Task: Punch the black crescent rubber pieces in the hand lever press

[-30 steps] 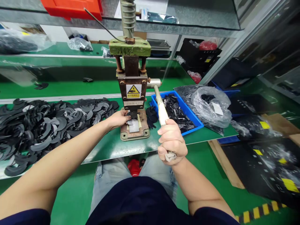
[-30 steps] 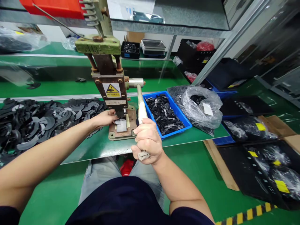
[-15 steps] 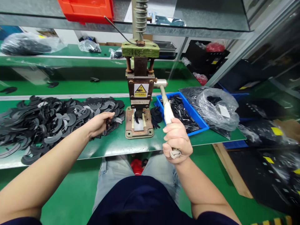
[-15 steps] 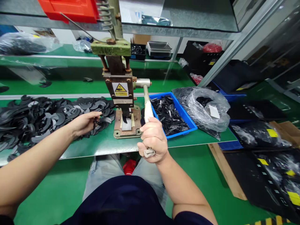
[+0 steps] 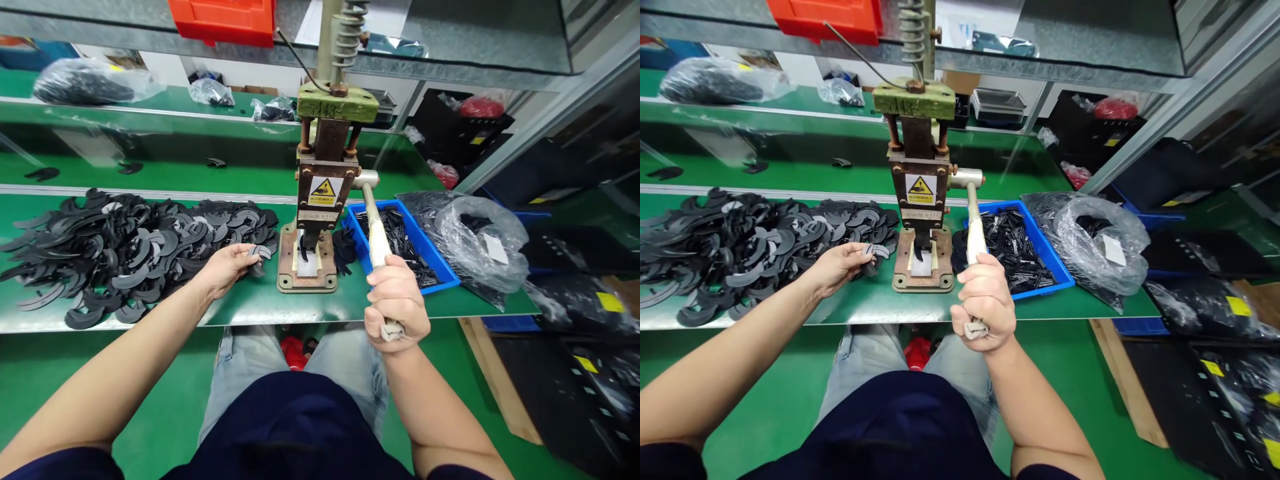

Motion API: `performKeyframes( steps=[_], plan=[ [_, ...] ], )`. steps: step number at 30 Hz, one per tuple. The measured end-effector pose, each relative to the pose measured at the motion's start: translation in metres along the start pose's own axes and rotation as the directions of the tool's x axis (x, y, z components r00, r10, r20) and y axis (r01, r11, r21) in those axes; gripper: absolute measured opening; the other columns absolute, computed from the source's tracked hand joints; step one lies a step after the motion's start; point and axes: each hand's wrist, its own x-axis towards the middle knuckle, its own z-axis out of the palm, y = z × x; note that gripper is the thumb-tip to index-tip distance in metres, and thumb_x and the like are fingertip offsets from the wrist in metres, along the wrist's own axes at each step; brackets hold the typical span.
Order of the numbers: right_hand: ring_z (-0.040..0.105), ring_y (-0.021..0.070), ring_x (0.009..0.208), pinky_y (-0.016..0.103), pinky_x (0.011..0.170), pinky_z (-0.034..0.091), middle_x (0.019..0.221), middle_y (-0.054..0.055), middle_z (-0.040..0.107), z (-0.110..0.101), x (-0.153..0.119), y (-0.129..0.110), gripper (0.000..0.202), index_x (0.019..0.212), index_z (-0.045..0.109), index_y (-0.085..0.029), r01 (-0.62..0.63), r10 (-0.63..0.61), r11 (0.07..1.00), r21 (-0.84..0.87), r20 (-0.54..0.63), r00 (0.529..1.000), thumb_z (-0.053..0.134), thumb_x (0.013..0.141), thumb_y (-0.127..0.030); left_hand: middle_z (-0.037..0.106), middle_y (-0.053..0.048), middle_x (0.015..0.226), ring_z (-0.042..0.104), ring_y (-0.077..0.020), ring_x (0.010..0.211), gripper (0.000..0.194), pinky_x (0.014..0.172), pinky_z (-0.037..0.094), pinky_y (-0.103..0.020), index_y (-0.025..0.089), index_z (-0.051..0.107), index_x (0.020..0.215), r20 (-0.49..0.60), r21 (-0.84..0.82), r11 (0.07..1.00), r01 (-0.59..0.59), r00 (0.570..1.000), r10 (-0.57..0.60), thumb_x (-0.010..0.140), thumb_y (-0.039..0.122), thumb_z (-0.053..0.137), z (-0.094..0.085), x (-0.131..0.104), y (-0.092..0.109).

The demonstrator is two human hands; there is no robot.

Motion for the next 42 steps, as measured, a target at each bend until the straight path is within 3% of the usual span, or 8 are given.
performKeyframes(
  steps=[10, 16, 19, 21, 24, 27, 32, 42],
  plan=[
    [0.072, 0.0200, 0.082, 0.060, 0.103, 0.059, 0.074, -0.003, 0.064, 0.001, 0.002, -0.002, 0.015, 0.075, 0.059, -0.025, -0.014, 0.014, 1.000, -0.008, -0.003, 1.000, 0.070, 0.085, -0.024, 0.075, -0.005, 0.098, 0.069, -0.0187, 0.078, 0.044, 0.065, 0.060, -0.030, 0.020, 0.076, 0.112, 0.069, 0.406, 0.832, -0.378, 0.920, 0.385, 0.084, 0.053, 0.083, 0.039, 0.019, -0.011],
    [0.071, 0.0198, 0.082, 0.061, 0.101, 0.060, 0.074, -0.002, 0.063, 0.002, 0.002, -0.002, 0.017, 0.075, 0.059, -0.023, 0.021, -0.021, 1.000, -0.005, -0.020, 1.000, 0.068, 0.090, -0.027, 0.079, -0.008, 0.113, 0.073, -0.0258, 0.102, 0.033, 0.092, 0.053, -0.035, 0.025, 0.074, 0.123, 0.211, 0.794, 0.372, -0.481, 0.791, 0.575, 0.103, 0.048, 0.061, 0.039, 0.014, -0.022],
    [0.072, 0.0191, 0.082, 0.060, 0.101, 0.060, 0.073, -0.003, 0.063, 0.003, 0.002, -0.002, 0.020, 0.075, 0.059, -0.024, 0.012, -0.013, 0.999, -0.036, -0.026, 1.000, 0.066, 0.093, -0.028, 0.075, -0.012, 0.113, 0.070, -0.0267, 0.106, 0.031, 0.094, 0.052, -0.037, 0.020, 0.071, 0.117, 0.285, 0.791, 0.284, -0.542, 0.737, 0.613, 0.106, 0.044, 0.054, 0.036, 0.013, -0.027],
    [0.072, 0.0190, 0.081, 0.060, 0.100, 0.061, 0.072, -0.003, 0.062, 0.003, 0.003, -0.003, 0.021, 0.075, 0.058, -0.024, 0.013, -0.014, 0.999, -0.048, -0.023, 1.000, 0.066, 0.094, -0.029, 0.072, -0.011, 0.105, 0.069, -0.0254, 0.097, 0.029, 0.087, 0.053, -0.037, 0.019, 0.067, 0.114, 0.283, 0.780, 0.333, -0.530, 0.773, 0.568, 0.105, 0.042, 0.053, 0.034, 0.015, -0.027],
    [0.072, 0.0196, 0.080, 0.060, 0.099, 0.061, 0.071, -0.002, 0.062, 0.002, 0.004, -0.003, 0.022, 0.075, 0.057, -0.024, 0.018, -0.019, 0.998, -0.064, -0.015, 1.000, 0.066, 0.094, -0.031, 0.067, -0.003, 0.085, 0.065, -0.0203, 0.072, 0.030, 0.069, 0.051, -0.033, 0.020, 0.063, 0.109, 0.237, 0.719, 0.545, -0.431, 0.889, 0.391, 0.102, 0.048, 0.056, 0.032, 0.020, -0.023],
    [0.072, 0.0196, 0.079, 0.060, 0.098, 0.061, 0.069, -0.002, 0.061, 0.002, 0.005, -0.004, 0.021, 0.075, 0.057, -0.025, 0.014, -0.014, 0.996, -0.093, -0.010, 1.000, 0.065, 0.094, -0.031, 0.064, 0.001, 0.078, 0.061, -0.0164, 0.063, 0.036, 0.062, 0.048, -0.029, 0.021, 0.061, 0.100, 0.236, 0.587, 0.730, -0.349, 0.937, 0.258, 0.095, 0.056, 0.065, 0.033, 0.027, -0.013],
    [0.071, 0.0196, 0.076, 0.060, 0.097, 0.061, 0.069, -0.002, 0.060, 0.002, 0.007, -0.006, 0.022, 0.075, 0.054, -0.025, 0.016, -0.017, 0.994, -0.110, -0.005, 1.000, 0.064, 0.094, -0.030, 0.064, 0.001, 0.071, 0.059, -0.0134, 0.058, 0.041, 0.054, 0.044, -0.024, 0.019, 0.064, 0.089, 0.281, 0.562, 0.760, -0.326, 0.939, 0.195, 0.090, 0.058, 0.072, 0.041, 0.038, 0.008],
    [0.070, 0.0205, 0.075, 0.062, 0.096, 0.061, 0.067, -0.002, 0.060, 0.001, 0.004, -0.004, 0.024, 0.074, 0.054, -0.026, 0.005, -0.006, 0.996, -0.094, -0.010, 1.000, 0.065, 0.093, -0.032, 0.070, -0.002, 0.059, 0.071, -0.0201, 0.050, 0.042, 0.049, 0.053, -0.024, 0.016, 0.060, 0.128, 0.431, 0.510, 0.831, -0.220, 0.902, -0.025, 0.101, 0.048, 0.067, 0.058, 0.070, 0.003]
  ],
)
